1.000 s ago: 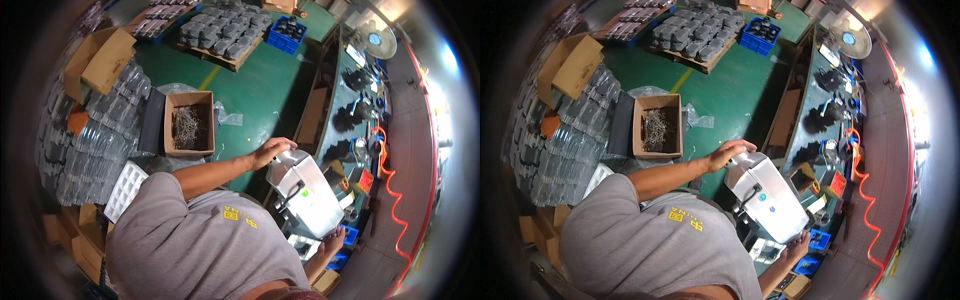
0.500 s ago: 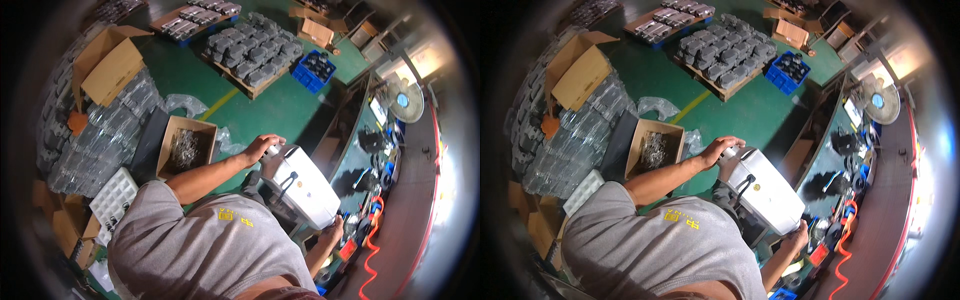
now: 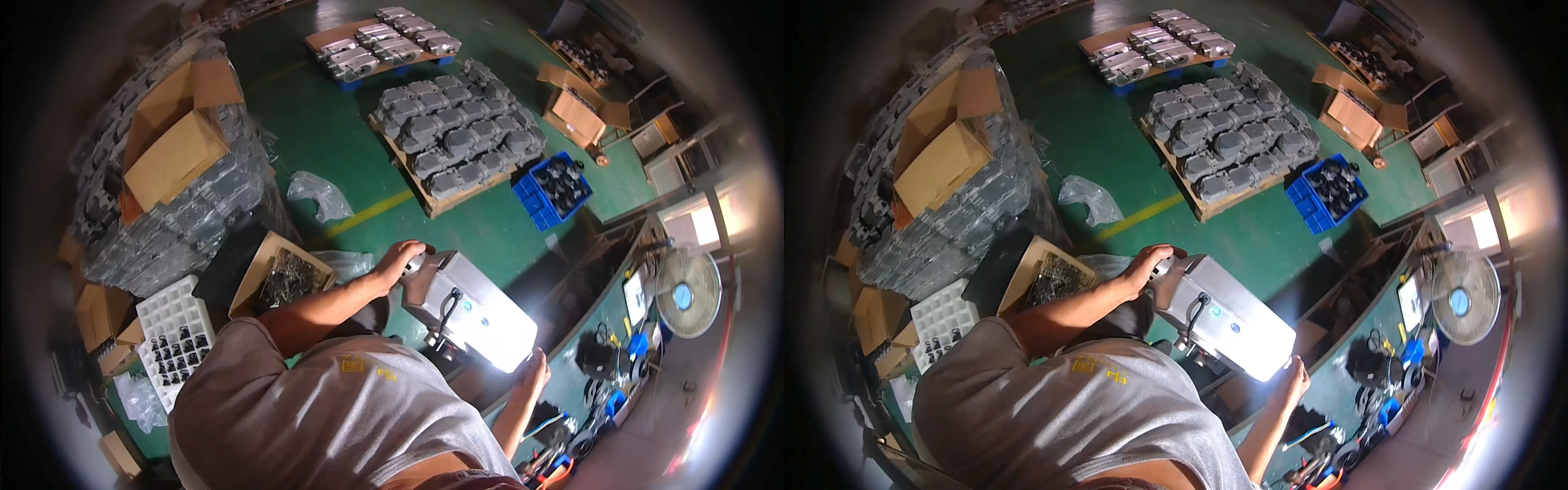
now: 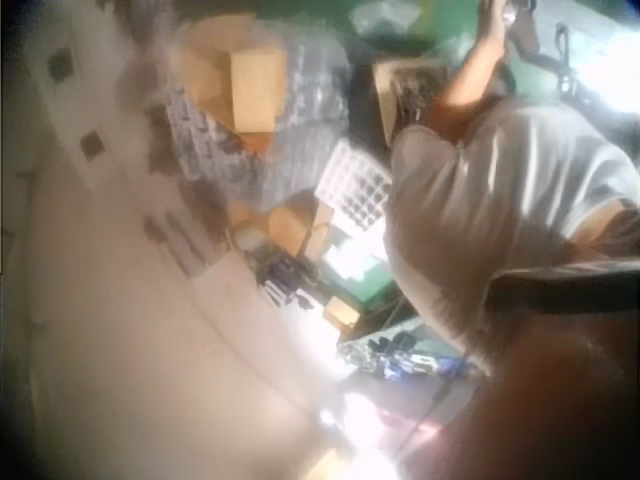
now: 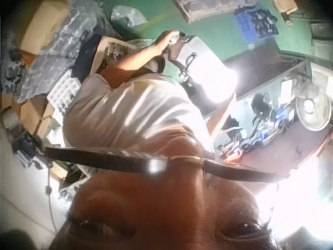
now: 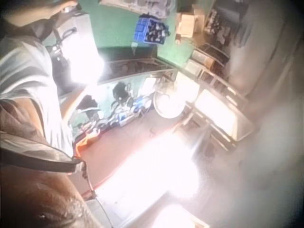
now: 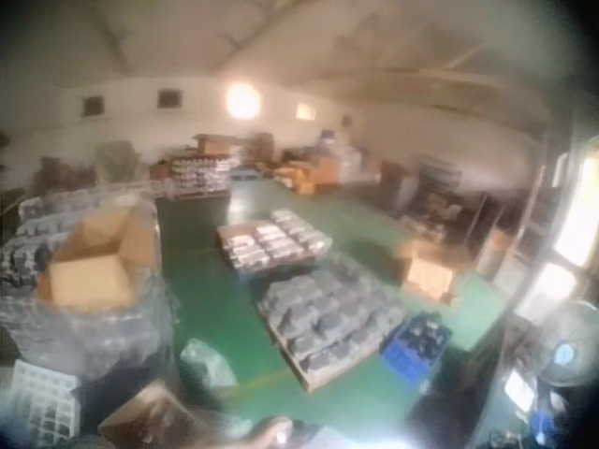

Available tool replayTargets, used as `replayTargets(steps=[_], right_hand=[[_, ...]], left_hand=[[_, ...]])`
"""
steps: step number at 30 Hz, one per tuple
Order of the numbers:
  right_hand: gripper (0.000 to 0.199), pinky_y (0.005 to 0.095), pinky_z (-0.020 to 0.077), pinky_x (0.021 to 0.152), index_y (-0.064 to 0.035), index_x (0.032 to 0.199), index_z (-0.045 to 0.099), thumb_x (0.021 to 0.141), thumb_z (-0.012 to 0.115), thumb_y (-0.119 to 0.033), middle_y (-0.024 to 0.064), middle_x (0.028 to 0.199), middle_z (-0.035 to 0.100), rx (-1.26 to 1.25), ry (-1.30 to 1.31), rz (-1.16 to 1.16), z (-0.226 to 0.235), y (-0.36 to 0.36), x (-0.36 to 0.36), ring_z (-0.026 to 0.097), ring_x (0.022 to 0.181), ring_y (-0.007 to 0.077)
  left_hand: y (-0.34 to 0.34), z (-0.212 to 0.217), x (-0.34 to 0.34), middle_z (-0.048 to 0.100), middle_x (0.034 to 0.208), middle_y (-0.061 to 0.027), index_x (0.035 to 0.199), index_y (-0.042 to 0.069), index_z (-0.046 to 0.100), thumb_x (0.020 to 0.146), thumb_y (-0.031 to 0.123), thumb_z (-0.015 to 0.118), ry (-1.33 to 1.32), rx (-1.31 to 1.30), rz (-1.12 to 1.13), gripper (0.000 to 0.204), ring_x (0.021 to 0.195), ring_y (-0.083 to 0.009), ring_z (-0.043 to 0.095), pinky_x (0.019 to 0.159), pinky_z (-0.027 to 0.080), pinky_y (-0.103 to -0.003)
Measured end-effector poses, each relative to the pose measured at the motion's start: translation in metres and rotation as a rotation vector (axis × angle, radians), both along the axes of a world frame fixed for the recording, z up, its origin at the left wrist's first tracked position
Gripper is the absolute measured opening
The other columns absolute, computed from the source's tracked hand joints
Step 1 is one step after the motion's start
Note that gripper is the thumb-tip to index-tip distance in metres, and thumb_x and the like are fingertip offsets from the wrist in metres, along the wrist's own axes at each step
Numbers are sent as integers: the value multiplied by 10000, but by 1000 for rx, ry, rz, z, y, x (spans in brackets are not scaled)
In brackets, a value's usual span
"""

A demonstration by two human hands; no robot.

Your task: The person assembles a silver metal component using a cordless drill to fasten screws. They then apply red and yellow stickers to the component and place it on a pallet with other similar units.

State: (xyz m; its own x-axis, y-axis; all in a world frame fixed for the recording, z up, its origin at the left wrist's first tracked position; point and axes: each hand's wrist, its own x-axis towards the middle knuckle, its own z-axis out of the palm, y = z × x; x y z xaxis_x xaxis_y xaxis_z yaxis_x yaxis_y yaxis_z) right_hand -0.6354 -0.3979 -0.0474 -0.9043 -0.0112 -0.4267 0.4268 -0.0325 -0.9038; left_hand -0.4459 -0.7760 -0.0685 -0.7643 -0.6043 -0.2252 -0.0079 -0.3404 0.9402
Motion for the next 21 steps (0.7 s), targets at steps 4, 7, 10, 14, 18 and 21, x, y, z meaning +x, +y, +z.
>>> replayTargets(steps=[4,7,10,14,18,21], right_hand=[[229,227,352,485,-63,777,665,968,657,-188,-46,656,537,16,59,71,-13,-91,-65,460,549,55],[196,232,359,473,-46,788,673,948,662,-159,-42,653,560,85,36,61,-23,-157,-119,464,526,59],[187,242,373,467,-55,767,663,926,671,-152,-39,653,567,33,-2,85,-18,-229,-164,492,525,76],[186,247,393,474,-64,740,652,907,668,-144,-29,659,581,99,-6,173,0,-342,-211,522,535,93],[180,249,393,492,-76,731,651,897,656,-144,-34,661,580,76,-35,234,-3,-443,-252,529,556,86],[224,244,338,482,-99,678,597,891,655,-138,-38,634,548,9,46,220,-16,-540,-277,491,543,69]], left_hand=[[-79,-10,-42,714,1069,-55,1087,33,729,942,325,516,48,122,26,390,1036,-159,621,944,452,-307],[-137,-33,-86,704,1084,-62,1088,26,724,951,324,538,70,116,78,377,1044,-167,602,940,436,-310],[-198,-39,-123,683,1035,-47,1063,10,699,976,315,555,137,60,150,349,1013,-155,571,913,423,-319],[-314,-29,-165,685,1087,-36,1109,27,713,980,269,540,117,49,109,324,1058,-134,572,973,400,-301],[-412,-13,-195,680,1065,-17,1102,34,715,976,252,554,151,20,133,298,1048,-125,570,965,396,-299],[-488,-9,-208,679,1050,-14,1087,37,722,968,250,563,125,-17,190,291,1047,-121,569,973,394,-301]])
